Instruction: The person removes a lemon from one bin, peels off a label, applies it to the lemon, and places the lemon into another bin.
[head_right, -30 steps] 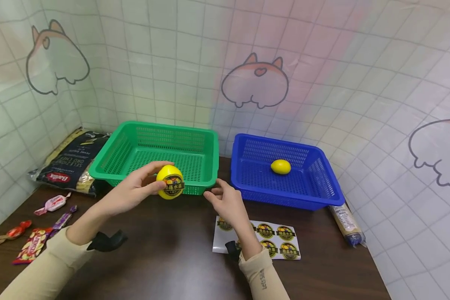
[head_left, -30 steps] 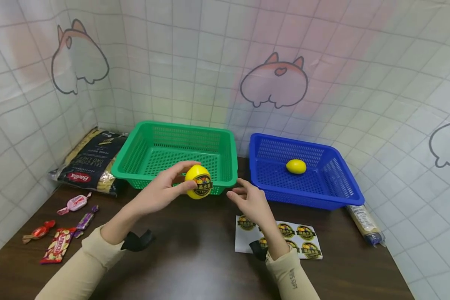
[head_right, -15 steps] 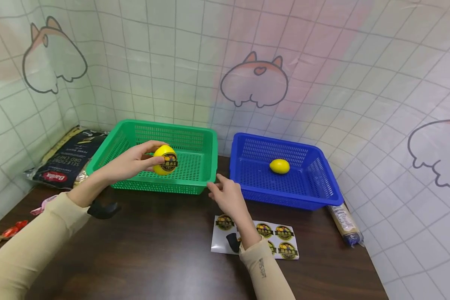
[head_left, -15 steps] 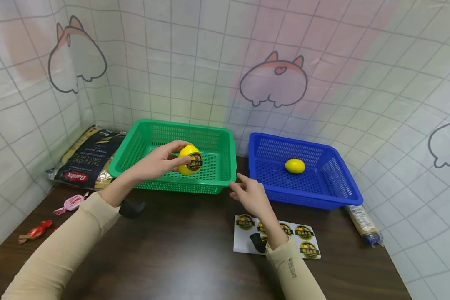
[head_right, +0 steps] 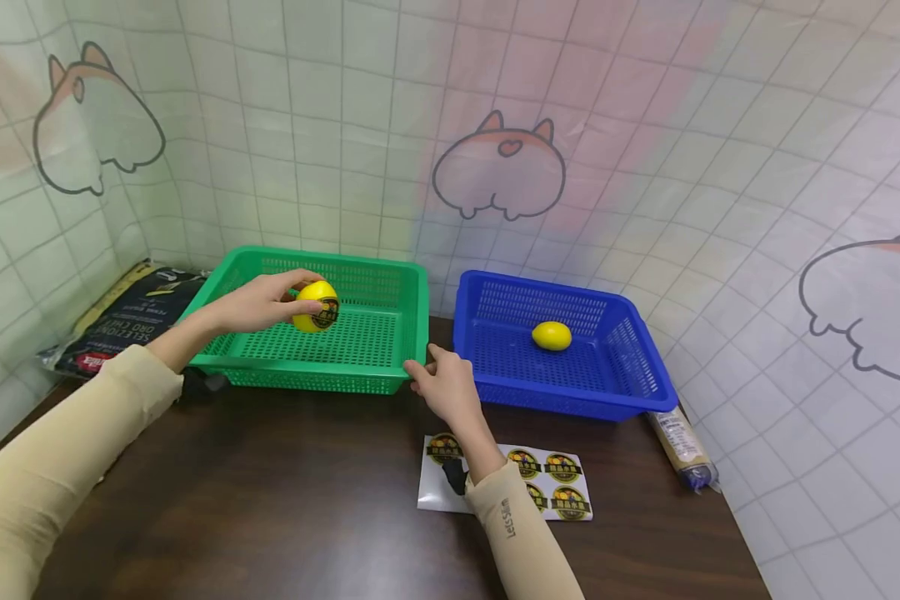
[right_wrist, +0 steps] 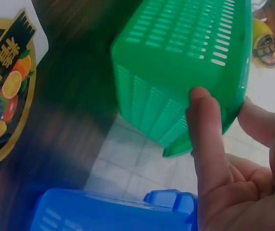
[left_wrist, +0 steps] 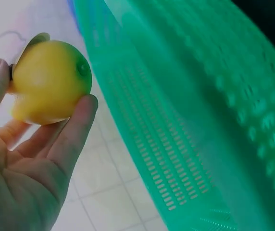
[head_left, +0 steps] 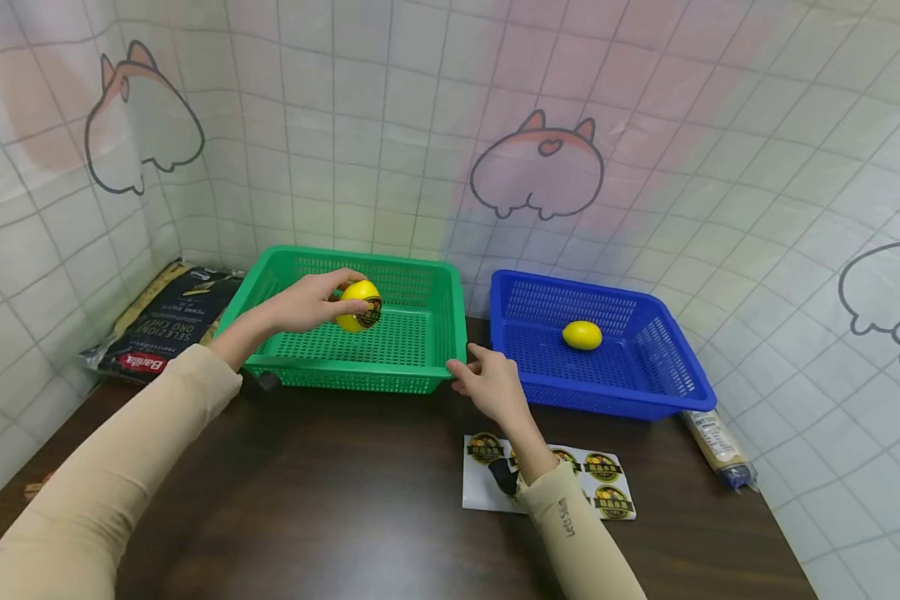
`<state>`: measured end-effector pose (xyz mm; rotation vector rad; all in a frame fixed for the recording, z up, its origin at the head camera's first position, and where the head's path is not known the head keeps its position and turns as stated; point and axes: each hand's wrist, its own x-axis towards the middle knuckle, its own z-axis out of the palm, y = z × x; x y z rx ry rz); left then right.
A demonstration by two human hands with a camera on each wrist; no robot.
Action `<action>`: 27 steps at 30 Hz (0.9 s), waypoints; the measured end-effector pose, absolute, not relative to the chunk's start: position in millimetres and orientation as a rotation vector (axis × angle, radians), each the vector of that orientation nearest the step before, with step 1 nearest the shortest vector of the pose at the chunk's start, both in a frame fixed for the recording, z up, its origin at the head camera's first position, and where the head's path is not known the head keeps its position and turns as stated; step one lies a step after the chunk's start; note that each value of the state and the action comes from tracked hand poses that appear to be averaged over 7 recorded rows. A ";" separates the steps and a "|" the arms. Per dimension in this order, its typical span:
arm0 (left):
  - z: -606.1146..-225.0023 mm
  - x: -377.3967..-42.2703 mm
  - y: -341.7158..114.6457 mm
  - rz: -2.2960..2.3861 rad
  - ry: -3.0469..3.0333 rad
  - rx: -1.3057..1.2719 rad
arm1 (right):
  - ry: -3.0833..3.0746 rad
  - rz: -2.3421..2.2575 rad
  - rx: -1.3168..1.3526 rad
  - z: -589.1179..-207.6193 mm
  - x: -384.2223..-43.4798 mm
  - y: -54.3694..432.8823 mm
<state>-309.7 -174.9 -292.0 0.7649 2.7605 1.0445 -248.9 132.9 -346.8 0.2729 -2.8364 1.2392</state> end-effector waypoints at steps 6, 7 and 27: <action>-285.9 -328.4 -176.3 1.025 2.744 0.745 | -2.788 1.319 0.229 -351.1 -250.9 132.3; -285.4 -331.6 -176.6 1.027 2.740 0.738 | -2.787 1.327 0.226 -351.1 -251.1 132.1; -284.8 -372.9 -172.8 0.890 2.667 0.587 | -2.819 1.382 0.205 -347.3 -251.4 129.8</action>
